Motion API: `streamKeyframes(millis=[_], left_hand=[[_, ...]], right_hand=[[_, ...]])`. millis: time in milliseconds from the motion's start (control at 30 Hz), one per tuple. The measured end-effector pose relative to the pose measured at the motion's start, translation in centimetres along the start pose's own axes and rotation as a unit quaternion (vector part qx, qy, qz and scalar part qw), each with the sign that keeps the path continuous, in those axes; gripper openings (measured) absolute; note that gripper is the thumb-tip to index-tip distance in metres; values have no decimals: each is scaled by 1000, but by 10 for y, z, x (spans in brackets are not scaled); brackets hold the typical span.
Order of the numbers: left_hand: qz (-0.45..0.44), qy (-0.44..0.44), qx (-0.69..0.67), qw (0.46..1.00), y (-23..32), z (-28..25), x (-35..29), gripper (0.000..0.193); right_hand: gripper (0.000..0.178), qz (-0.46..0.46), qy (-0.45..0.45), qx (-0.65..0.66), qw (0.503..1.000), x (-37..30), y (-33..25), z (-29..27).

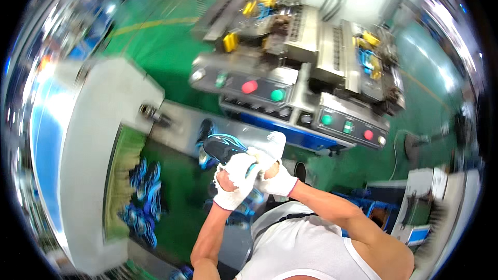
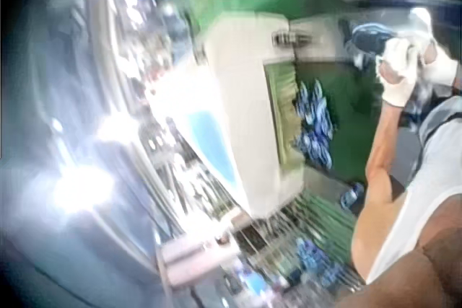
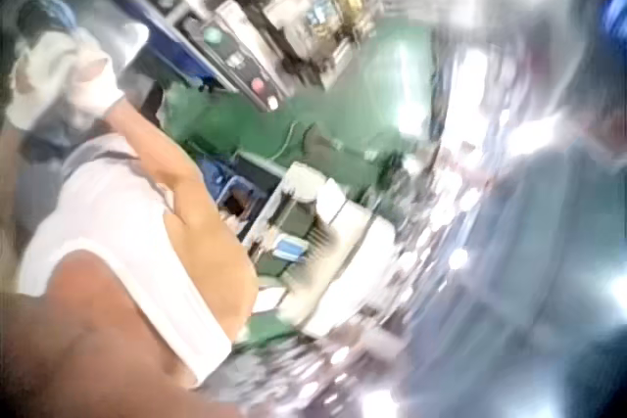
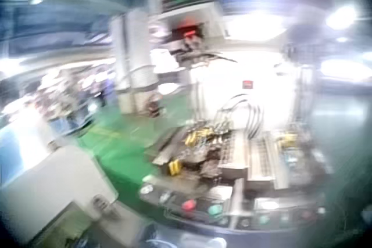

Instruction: The person picks up shoes from a conveyor belt, places them into a lasting machine to shape them, and then places the finished shoes back onto the belt.

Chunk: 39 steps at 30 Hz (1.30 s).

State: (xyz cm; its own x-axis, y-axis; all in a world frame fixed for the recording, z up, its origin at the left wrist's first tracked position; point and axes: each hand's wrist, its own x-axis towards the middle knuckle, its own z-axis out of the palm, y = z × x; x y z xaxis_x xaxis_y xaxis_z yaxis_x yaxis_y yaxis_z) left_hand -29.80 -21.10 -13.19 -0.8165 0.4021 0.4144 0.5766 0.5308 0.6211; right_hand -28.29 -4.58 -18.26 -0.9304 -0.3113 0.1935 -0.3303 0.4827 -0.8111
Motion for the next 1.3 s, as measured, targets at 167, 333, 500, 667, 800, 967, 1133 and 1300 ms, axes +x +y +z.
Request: streamKeyframes(millis=[167,333,500,667,800,967,1133,1300], left_hand=[[194,-86,-132,968,114,61,141,46],[84,-50,-287,953,165,171,233,53],[-31,-174,-254,951,166,374,333,57],[-96,-186,-25,977,168,507,404,79],[-81,-161,80,980,140,571,426,87],[-158,-209,-116,958,175,482,451,50],[-166,-187,-208,946,161,364,384,55],[-241,-207,-363,876,108,215,263,56]], right_hand=[[63,325,70,203,921,-68,-15,-198],[51,206,404,571,684,-188,44,-244],[18,259,602,432,620,-262,99,-242],[33,321,668,400,539,-297,80,-248],[70,297,679,433,513,-310,80,-249],[37,322,681,403,519,-286,100,-283],[25,307,614,235,688,-216,122,-353],[43,264,405,409,774,-77,207,-480]])
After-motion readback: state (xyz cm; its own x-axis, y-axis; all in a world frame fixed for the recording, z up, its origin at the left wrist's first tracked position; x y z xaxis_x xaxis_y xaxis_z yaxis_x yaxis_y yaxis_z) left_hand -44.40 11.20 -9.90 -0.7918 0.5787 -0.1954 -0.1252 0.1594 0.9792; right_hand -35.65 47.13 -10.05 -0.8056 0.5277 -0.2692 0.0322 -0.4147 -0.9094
